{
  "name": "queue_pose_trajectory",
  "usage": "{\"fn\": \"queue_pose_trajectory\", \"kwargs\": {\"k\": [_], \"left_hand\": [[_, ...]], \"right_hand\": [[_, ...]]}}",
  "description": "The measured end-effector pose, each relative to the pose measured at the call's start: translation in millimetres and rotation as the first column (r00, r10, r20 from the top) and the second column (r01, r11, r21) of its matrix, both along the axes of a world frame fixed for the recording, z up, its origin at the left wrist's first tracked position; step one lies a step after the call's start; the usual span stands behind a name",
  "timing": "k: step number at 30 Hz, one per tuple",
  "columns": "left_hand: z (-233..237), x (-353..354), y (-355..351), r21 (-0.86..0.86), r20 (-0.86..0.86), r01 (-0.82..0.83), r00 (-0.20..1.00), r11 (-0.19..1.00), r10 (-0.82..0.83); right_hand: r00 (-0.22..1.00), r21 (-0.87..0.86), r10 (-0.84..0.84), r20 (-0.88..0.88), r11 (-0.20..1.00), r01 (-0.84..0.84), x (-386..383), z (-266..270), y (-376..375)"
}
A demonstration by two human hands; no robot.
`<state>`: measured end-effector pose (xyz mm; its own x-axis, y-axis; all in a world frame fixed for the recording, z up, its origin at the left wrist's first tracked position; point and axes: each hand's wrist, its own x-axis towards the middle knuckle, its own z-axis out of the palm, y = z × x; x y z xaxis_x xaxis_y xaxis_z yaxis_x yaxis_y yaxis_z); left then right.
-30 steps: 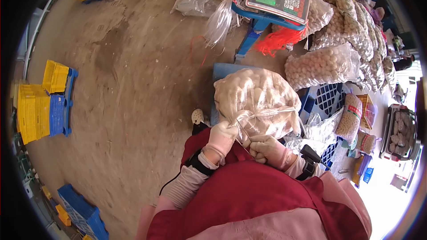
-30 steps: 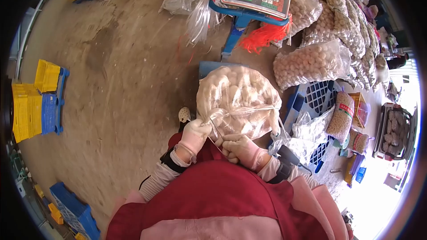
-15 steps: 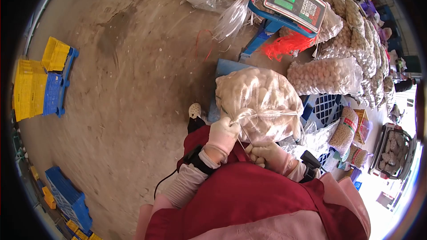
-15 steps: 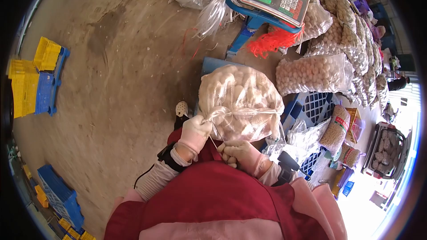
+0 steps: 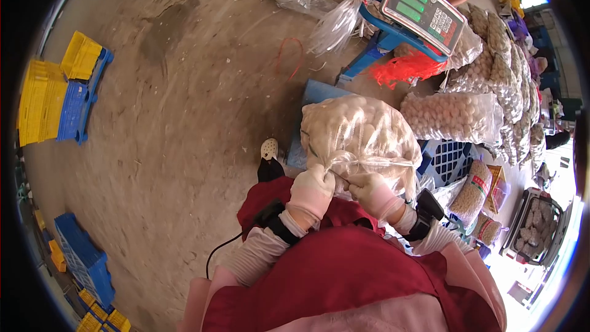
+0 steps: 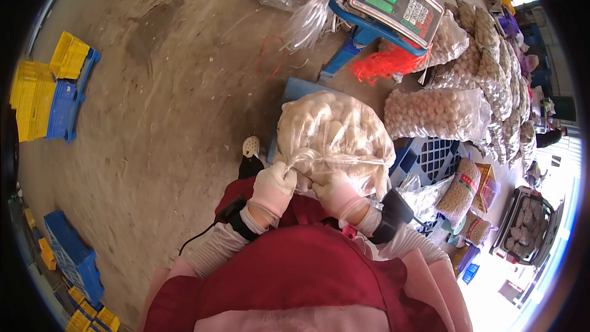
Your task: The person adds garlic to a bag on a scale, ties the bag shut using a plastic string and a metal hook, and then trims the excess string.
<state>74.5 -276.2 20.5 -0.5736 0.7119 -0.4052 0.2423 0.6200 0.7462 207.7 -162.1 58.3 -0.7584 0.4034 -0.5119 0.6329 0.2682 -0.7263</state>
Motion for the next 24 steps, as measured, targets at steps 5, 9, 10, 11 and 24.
{"fn": "queue_pose_trajectory", "kwargs": {"k": [5, 9, 10, 11, 24], "left_hand": [[-10, 2, -2, 0.131, -0.068, 0.013, 0.998, 0.991, -0.004], [-25, 3, -8, 0.197, 0.02, -0.026, 1.0, 0.98, 0.022], [-34, 3, -12, 0.309, -0.054, 0.04, 0.998, 0.95, -0.024], [-38, 3, -13, 0.415, -0.135, 0.11, 0.989, 0.903, -0.059], [-56, 10, -15, 0.411, -0.208, 0.154, 0.975, 0.898, -0.072]], "right_hand": [[0.986, 0.237, -0.033, -0.166, 0.969, 0.072, -35, -33, -18], [0.961, 0.416, 0.261, 0.086, 0.868, -0.273, -57, -6, 3], [0.89, 0.438, 0.362, 0.277, 0.777, -0.453, -67, 12, 11], [0.955, 0.571, 0.273, 0.116, 0.768, -0.289, -74, 15, 16], [0.454, 0.518, 0.81, -0.37, 0.586, -0.623, -167, -78, 73]]}}
